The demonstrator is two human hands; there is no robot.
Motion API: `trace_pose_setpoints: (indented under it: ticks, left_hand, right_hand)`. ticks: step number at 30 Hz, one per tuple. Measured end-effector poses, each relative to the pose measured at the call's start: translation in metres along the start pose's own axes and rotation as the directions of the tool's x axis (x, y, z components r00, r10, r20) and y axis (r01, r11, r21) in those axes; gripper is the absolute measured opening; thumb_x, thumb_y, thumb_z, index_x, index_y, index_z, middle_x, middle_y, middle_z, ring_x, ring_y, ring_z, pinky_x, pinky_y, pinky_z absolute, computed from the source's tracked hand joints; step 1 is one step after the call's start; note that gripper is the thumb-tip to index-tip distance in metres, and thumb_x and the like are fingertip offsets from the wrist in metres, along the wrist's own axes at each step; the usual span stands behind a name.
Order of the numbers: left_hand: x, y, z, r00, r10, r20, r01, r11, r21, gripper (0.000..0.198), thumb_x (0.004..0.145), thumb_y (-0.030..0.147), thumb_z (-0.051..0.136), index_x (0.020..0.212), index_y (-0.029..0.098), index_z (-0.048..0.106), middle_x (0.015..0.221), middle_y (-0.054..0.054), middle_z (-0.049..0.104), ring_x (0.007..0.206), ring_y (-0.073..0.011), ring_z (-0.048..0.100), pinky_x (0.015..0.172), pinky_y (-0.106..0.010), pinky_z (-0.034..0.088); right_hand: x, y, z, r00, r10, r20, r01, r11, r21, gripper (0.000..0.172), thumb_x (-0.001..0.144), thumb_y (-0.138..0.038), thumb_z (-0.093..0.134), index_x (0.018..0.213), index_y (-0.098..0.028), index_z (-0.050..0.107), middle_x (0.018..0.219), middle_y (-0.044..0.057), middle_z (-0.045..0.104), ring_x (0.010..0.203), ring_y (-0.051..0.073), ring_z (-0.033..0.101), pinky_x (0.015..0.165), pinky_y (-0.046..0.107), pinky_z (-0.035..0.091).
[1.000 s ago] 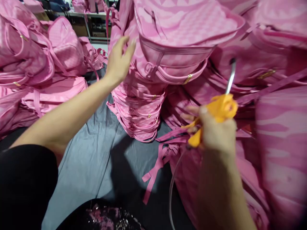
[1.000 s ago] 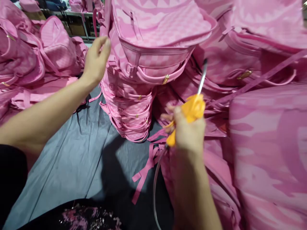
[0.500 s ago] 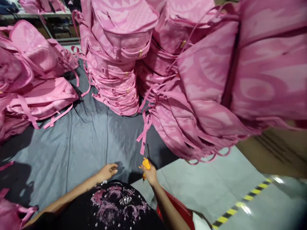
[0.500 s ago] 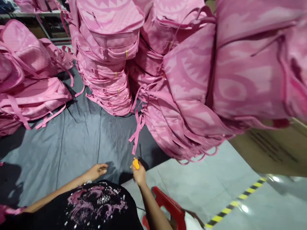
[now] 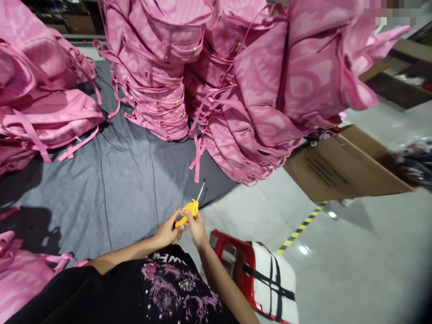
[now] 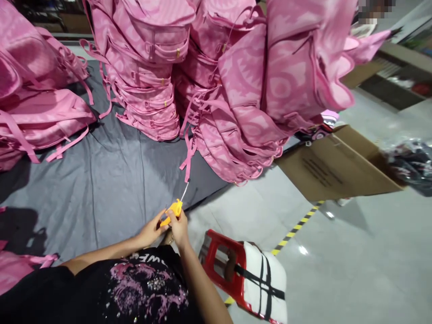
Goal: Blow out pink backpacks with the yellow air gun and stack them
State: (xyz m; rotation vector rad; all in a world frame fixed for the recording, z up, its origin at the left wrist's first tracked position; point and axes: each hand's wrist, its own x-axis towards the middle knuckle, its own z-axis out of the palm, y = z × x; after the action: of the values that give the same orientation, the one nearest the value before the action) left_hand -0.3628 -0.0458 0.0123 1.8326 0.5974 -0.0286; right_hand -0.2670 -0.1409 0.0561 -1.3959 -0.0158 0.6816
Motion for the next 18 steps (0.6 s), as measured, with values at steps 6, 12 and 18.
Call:
trace_pose_setpoints:
  ticks: [6, 12, 18]
  left_hand:
    - [-0.008, 0.0, -0.019, 0.984, 0.177, 0.007, -0.169, 0.93, 0.326, 0.068, 0.088, 0.034, 0.057, 0.153, 0.024, 0.038, 0.124, -0.011, 0.067, 0.108, -0.0268, 0.064, 0.092, -0.038, 0.05]
    - [0.028, 0.024, 0.009, 0.921, 0.36, 0.148, -0.386, 0.799, 0.461, 0.047, 0.091, 0.026, 0.05, 0.137, 0.023, 0.059, 0.115, -0.011, 0.068, 0.109, -0.0262, 0.062, 0.096, -0.04, 0.049]
    - [0.139, 0.08, 0.022, 0.851, 0.039, -0.524, -0.145, 0.976, -0.162, 0.011, 0.081, 0.023, 0.061, 0.09, 0.017, 0.065, 0.082, -0.002, 0.066, 0.08, -0.017, 0.061, 0.074, -0.027, 0.048]
  right_hand:
    - [-0.024, 0.005, 0.0, 1.0, 0.007, 0.016, -0.009, 0.994, 0.107, 0.043, 0.071, -0.049, 0.074, 0.099, -0.018, 0.062, 0.103, 0.008, 0.07, 0.092, 0.023, 0.068, 0.069, 0.031, 0.059]
    - [-0.022, 0.003, -0.06, 0.993, 0.114, -0.024, -0.106, 0.971, 0.216, 0.061, 0.068, -0.058, 0.077, 0.112, -0.019, 0.059, 0.113, 0.01, 0.07, 0.091, 0.022, 0.07, 0.069, 0.031, 0.059]
    - [-0.011, 0.005, -0.178, 0.979, 0.202, -0.018, -0.188, 0.937, 0.296, 0.065, 0.069, -0.056, 0.079, 0.116, -0.019, 0.056, 0.097, 0.009, 0.074, 0.077, 0.019, 0.071, 0.063, 0.028, 0.056]
